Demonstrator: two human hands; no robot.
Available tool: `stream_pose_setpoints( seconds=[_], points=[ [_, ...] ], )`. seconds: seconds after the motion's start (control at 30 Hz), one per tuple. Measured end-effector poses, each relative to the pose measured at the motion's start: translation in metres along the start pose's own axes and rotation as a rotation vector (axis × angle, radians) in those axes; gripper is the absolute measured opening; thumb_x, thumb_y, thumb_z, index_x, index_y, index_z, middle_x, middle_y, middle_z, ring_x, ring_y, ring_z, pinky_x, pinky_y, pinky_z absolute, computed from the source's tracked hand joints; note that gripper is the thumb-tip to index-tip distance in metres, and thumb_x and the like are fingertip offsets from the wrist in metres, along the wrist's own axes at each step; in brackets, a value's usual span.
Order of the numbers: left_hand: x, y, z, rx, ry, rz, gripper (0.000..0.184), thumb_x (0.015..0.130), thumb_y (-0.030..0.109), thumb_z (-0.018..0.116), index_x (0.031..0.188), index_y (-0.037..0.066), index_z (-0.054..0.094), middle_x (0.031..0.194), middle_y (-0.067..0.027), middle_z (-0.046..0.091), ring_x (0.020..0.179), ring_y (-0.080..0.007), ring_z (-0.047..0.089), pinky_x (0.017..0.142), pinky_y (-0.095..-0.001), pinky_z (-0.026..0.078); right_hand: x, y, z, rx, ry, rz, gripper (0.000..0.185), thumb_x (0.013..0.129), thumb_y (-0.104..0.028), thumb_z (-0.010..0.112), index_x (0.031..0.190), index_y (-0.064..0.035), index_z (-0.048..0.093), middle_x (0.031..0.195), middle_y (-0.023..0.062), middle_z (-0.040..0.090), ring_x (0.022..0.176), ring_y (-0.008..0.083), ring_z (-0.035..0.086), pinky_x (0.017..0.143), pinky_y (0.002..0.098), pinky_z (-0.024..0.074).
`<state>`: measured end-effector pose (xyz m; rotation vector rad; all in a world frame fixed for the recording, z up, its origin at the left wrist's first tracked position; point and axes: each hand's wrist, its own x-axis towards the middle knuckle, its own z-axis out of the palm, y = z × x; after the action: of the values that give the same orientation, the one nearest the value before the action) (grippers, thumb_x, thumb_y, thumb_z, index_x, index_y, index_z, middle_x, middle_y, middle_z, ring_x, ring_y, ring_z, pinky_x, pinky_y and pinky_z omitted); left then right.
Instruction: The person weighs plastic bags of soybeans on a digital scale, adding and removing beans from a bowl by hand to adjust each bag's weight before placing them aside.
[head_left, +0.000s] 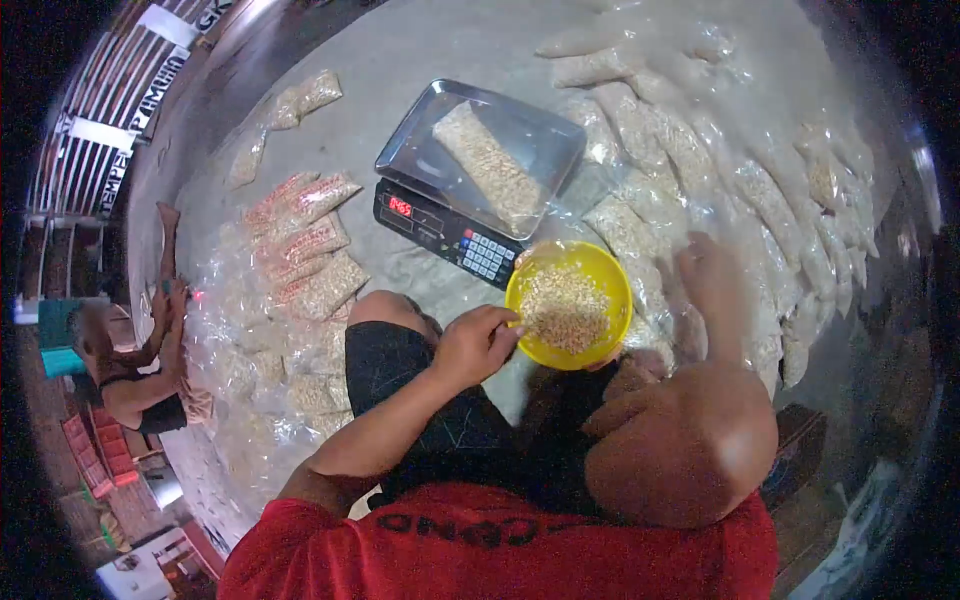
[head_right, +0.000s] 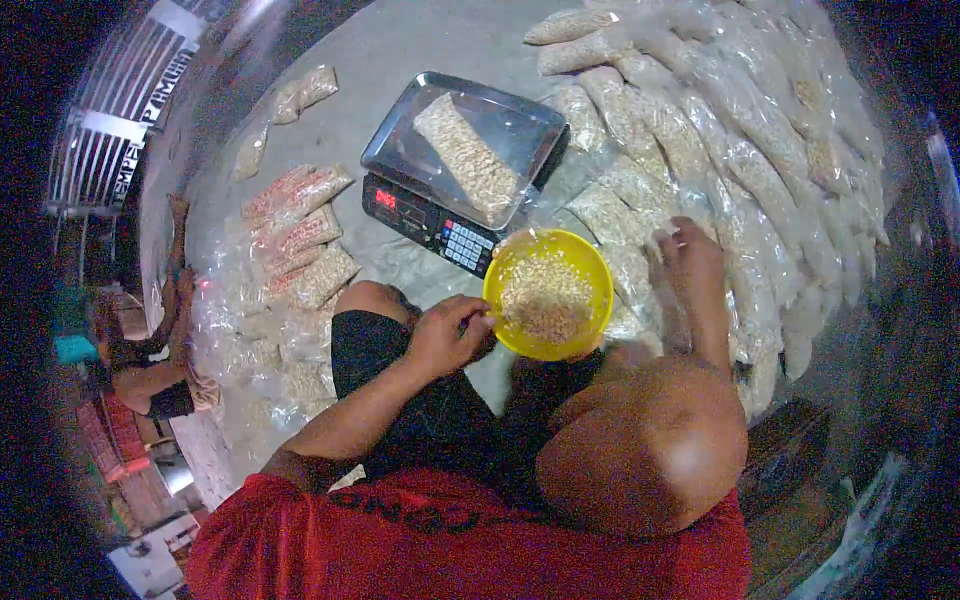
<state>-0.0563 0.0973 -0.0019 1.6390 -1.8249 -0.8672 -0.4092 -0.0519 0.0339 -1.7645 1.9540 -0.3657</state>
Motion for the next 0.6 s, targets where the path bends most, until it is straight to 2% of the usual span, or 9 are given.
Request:
stream_pose_setpoints(
  seconds=[0.07,0.13,0.2,0.23,0.3,0.33,0.4,0.57,0.6],
  points=[
    [0.019,0.012,0.000,0.047,0.071,0.099,0.029,0.094,0.027,0.073,0.111,0.004,0.070,0.093,-0.0169,0.068,0.084,-0.0363,0.068,0.076,-0.0439,0.054,-0.009,0.020,0.039,0.335,-0.109,0.016,0.039,0.092,-0.023,0.074,0.126,-0.0051,0.069,0.111,0.0205,0.074,0.102,0.0316,0.073,0.089,0.0422,0.0567],
    [0.052,0.034,-0.001,0.093,0.174,0.221,0.031,0.091,0.026,0.075,0.110,0.002,0.070,0.092,-0.0175,0.067,0.087,-0.0383,0.067,0.080,-0.0472,0.053,-0.026,0.003,0.061,0.480,-0.371,-0.189,0.038,0.092,-0.019,0.073,0.126,-0.0041,0.068,0.114,0.0199,0.074,0.107,0.0297,0.071,0.094,0.0421,0.0552],
    [0.085,0.057,-0.002,0.321,0.283,0.313,0.029,0.092,0.026,0.073,0.110,0.002,0.069,0.098,-0.0182,0.066,0.089,-0.0398,0.066,0.078,-0.0487,0.055,-0.042,-0.017,0.075,0.655,-0.386,-0.599,0.032,0.098,-0.015,0.069,0.127,-0.0026,0.068,0.113,0.0166,0.072,0.100,0.0260,0.069,0.093,0.0385,0.0535],
    [0.098,0.054,0.001,0.313,0.281,0.324,0.029,0.092,0.026,0.073,0.110,0.002,0.069,0.098,-0.0182,0.066,0.089,-0.0398,0.066,0.078,-0.0487,0.055,-0.045,-0.025,0.086,0.649,-0.375,-0.594,0.032,0.098,-0.015,0.069,0.127,-0.0026,0.068,0.113,0.0166,0.072,0.100,0.0260,0.069,0.093,0.0385,0.0535],
    [0.116,0.039,0.011,0.614,0.082,0.262,0.026,0.094,0.023,0.068,0.110,0.001,0.069,0.093,-0.0190,0.066,0.085,-0.0412,0.065,0.077,-0.0500,0.054,-0.045,-0.038,0.111,0.409,-0.043,-0.652,0.033,0.099,-0.017,0.067,0.128,-0.0018,0.066,0.116,0.0146,0.071,0.106,0.0244,0.067,0.097,0.0369,0.0519],
    [0.119,0.032,0.014,0.617,0.088,0.275,0.026,0.094,0.023,0.068,0.110,0.001,0.069,0.093,-0.0190,0.066,0.085,-0.0412,0.065,0.077,-0.0500,0.054,-0.043,-0.045,0.119,0.408,-0.029,-0.655,0.033,0.099,-0.017,0.067,0.128,-0.0018,0.066,0.116,0.0146,0.071,0.106,0.0244,0.067,0.097,0.0369,0.0519],
    [0.119,0.019,0.015,0.455,0.044,0.234,0.023,0.095,0.017,0.064,0.111,0.001,0.070,0.092,-0.0203,0.067,0.086,-0.0426,0.066,0.079,-0.0504,0.054,-0.041,-0.057,0.135,0.748,-0.162,-0.315,0.042,0.099,-0.031,0.063,0.130,-0.0033,0.066,0.125,0.0208,0.070,0.115,0.0340,0.068,0.103,0.0420,0.0500],
    [0.106,0.018,0.014,0.204,0.152,0.172,0.022,0.098,0.014,0.062,0.113,0.000,0.069,0.097,-0.0212,0.070,0.091,-0.0415,0.069,0.083,-0.0483,0.055,-0.024,-0.099,0.159,1.076,-0.037,-0.156,0.033,0.097,-0.020,0.071,0.118,-0.0043,0.050,0.103,0.0194,0.069,0.089,0.0258,0.072,0.071,0.0395,0.0576],
    [0.105,0.018,0.013,0.145,0.181,0.108,0.022,0.099,0.014,0.061,0.114,0.000,0.069,0.100,-0.0213,0.071,0.093,-0.0410,0.070,0.084,-0.0475,0.056,-0.018,-0.103,0.154,1.075,-0.027,-0.156,0.033,0.097,-0.020,0.071,0.118,-0.0043,0.050,0.103,0.0194,0.069,0.089,0.0258,0.072,0.071,0.0395,0.0576]
  ],
)
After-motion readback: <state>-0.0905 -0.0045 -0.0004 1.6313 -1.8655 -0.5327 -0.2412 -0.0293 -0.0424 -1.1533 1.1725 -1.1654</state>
